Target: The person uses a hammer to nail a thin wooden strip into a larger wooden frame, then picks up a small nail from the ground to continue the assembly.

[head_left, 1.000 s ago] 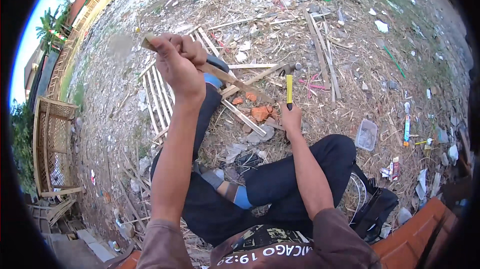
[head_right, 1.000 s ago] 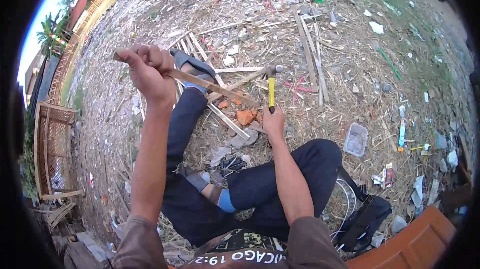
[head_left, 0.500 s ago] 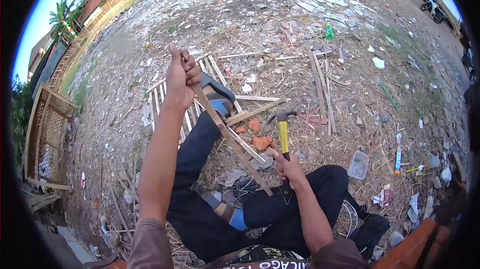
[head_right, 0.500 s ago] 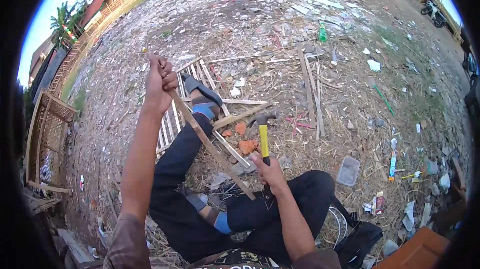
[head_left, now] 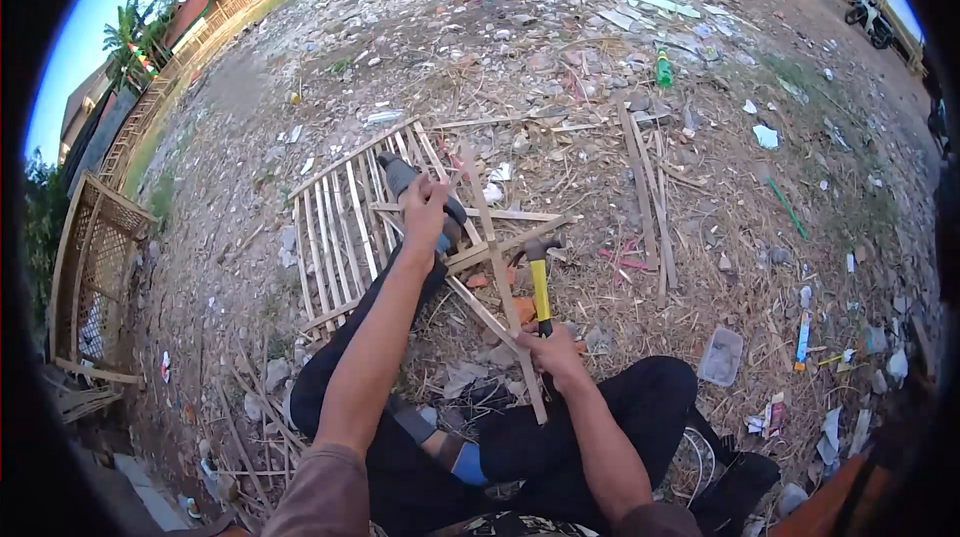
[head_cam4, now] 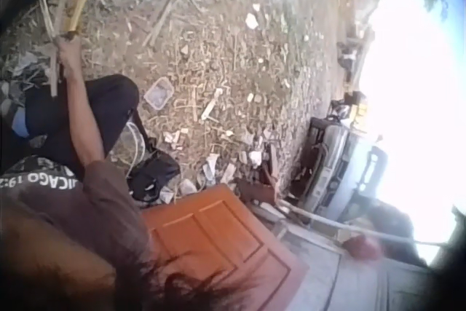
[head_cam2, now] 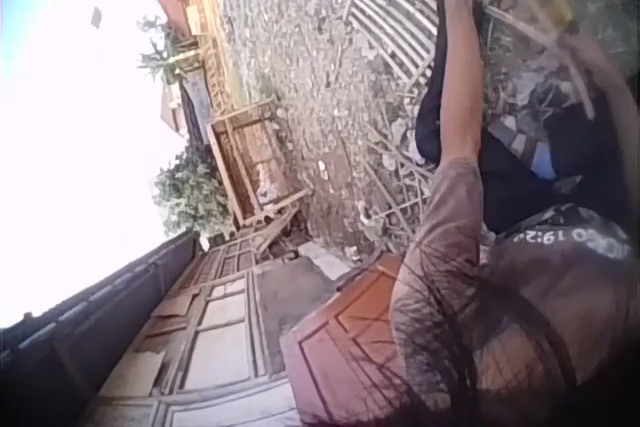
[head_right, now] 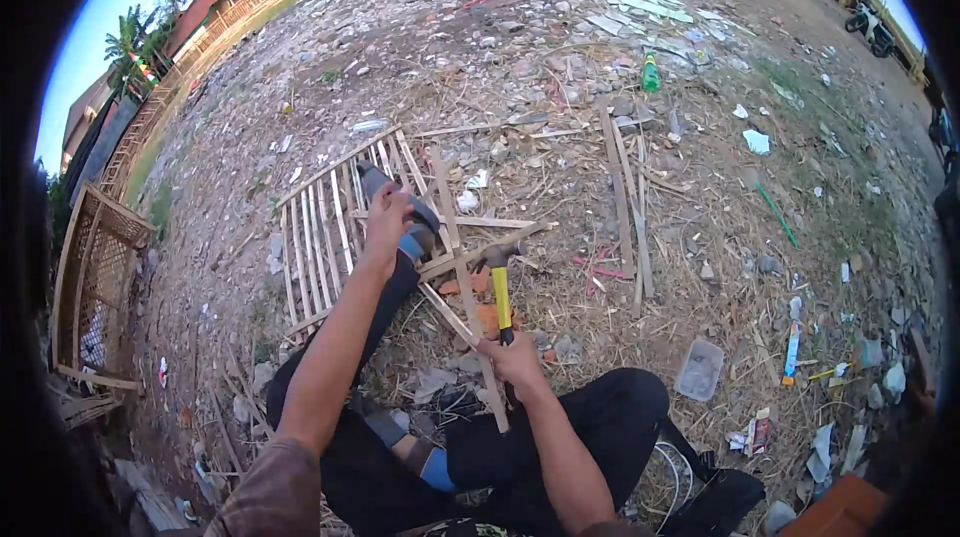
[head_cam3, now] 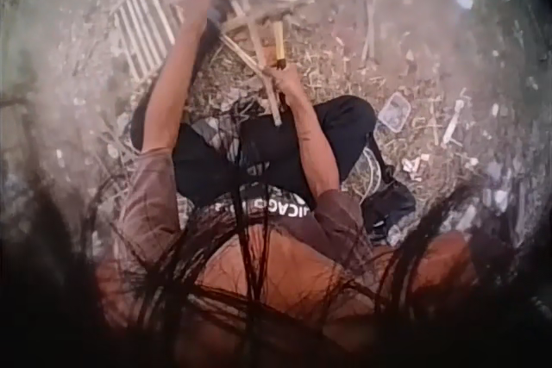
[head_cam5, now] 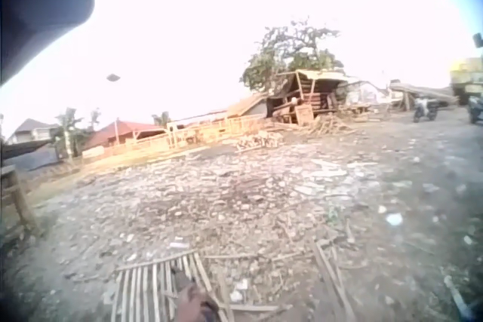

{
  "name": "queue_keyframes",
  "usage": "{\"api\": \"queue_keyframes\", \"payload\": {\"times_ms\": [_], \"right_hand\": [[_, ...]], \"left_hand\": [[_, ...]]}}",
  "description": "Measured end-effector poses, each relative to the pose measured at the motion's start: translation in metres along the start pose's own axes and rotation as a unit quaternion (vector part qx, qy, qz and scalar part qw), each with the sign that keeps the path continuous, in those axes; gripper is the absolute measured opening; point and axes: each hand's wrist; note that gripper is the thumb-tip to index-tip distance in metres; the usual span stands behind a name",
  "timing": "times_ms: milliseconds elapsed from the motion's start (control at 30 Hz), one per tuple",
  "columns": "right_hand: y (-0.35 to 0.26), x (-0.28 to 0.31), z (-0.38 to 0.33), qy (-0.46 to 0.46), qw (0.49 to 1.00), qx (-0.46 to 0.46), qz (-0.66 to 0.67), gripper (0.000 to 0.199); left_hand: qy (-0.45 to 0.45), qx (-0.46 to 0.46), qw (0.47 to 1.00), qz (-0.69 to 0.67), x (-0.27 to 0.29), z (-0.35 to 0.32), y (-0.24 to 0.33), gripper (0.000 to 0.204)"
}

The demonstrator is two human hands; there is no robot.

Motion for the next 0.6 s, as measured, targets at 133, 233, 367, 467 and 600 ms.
{"api": "queue_keyframes", "payload": {"times_ms": [133,233,367,467,600], "right_hand": [[0.015,0.017,0.047,0.047,0.998,-0.012,-0.038,0.021],[0.017,0.006,0.061,0.051,0.998,0.013,-0.018,0.021],[0.019,0.007,0.091,0.063,0.994,-0.019,-0.090,0.022],[0.024,0.011,0.121,0.100,0.991,0.015,-0.090,0.019],[0.026,0.016,0.147,0.093,0.995,0.004,-0.041,0.017]], "left_hand": [[-0.074,0.168,0.982,-0.037,-0.005,-0.120,-0.096,0.025],[-0.091,0.255,0.961,-0.054,-0.017,-0.219,-0.128,0.026],[-0.130,0.284,0.947,-0.074,-0.042,-0.256,-0.138,0.028],[-0.153,0.239,0.954,-0.097,-0.051,-0.237,-0.136,0.026],[-0.155,0.240,0.958,-0.022,-0.043,-0.220,-0.142,0.024]]}}
Point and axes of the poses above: each hand's wrist, its own z-axis towards the middle knuckle, its own x-axis out of the back of the hand, y = z × x, and after that the axes turned 15 degrees about -y, right-handed
